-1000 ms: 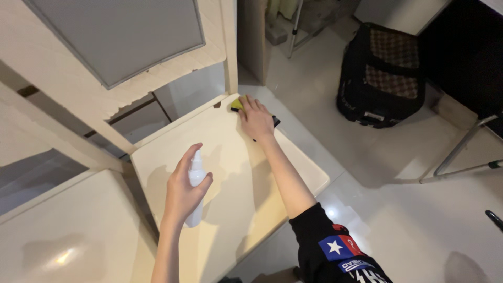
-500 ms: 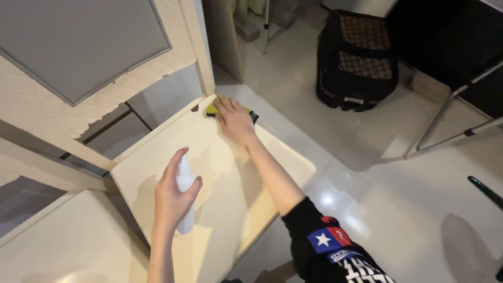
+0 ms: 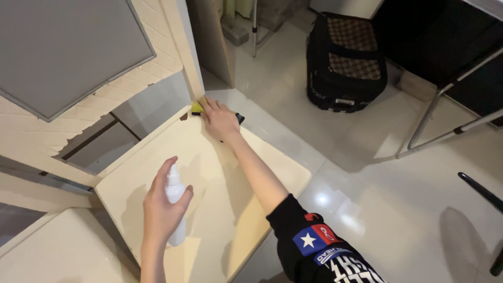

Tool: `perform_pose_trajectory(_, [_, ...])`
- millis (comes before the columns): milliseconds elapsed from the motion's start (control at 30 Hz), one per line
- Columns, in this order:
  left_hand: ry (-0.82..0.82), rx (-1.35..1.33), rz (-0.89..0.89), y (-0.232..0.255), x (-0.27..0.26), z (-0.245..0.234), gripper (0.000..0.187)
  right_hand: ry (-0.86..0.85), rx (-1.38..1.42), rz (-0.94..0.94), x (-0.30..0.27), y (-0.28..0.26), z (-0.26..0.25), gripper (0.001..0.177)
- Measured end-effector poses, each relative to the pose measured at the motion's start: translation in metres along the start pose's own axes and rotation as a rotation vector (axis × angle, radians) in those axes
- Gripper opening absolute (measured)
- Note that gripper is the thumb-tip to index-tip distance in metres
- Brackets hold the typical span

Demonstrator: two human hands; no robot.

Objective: The person wipes the backrest and seat of two adjacent dining chairs using a yellow cloth and a spray bottle. They clean the first chair's backrest and seat, then move to the second chair and repeat the same wiping motions.

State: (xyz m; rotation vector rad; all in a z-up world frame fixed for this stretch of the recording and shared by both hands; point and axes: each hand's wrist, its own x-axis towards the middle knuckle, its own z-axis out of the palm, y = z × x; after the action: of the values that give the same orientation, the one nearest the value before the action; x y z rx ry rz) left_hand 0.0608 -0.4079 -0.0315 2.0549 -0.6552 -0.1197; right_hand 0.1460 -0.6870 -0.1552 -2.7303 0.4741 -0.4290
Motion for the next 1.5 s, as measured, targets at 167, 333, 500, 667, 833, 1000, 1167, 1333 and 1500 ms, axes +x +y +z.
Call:
perform_pose_trajectory(167, [0.004, -0.021, -0.04, 0.002, -0.003, -0.003, 0.071, 0.002, 0.004, -0.002, 0.003, 0.001, 0.002, 0.054])
perform_pose_trajectory(333, [0.027, 0.013, 0.041, 0.004, -0.005, -0.008, 0.071, -0.001, -0.037, -0.121, -0.026, 0.007, -0.004, 0.053])
perform_pose_trajectory(500, [0.012, -0.009, -0.029, 0.004, -0.003, -0.005, 0.072, 0.045, -0.057, -0.246, -0.04, 0.01, -0.009, 0.053])
perform_pose_trajectory(667, [0.018, -0.01, -0.026, -0.001, -0.003, -0.005, 0.071, -0.004, 0.026, -0.103, -0.025, 0.005, -0.007, 0.051])
perform_pose_trajectory(833, [0.026, 0.003, 0.013, -0.001, -0.004, -0.009, 0.07, -0.025, 0.008, 0.01, 0.002, 0.008, 0.005, 0.053])
perform_pose_trajectory(1000, [0.029, -0.039, 0.058, 0.007, -0.011, -0.015, 0.071, 0.013, -0.018, -0.046, -0.01, 0.002, -0.002, 0.052])
perform_pose_trajectory(1167, [0.023, -0.031, 0.064, 0.016, -0.021, -0.018, 0.071, 0.005, 0.012, -0.146, -0.066, -0.003, -0.022, 0.052])
perform_pose_trajectory(1333, [0.021, -0.018, 0.036, 0.021, -0.031, -0.025, 0.073, -0.061, 0.032, -0.146, -0.08, -0.005, -0.034, 0.052])
perform_pose_trajectory(1500, [0.016, -0.02, 0.038, 0.025, -0.047, -0.026, 0.073, -0.053, -0.004, -0.069, -0.055, -0.006, -0.029, 0.052])
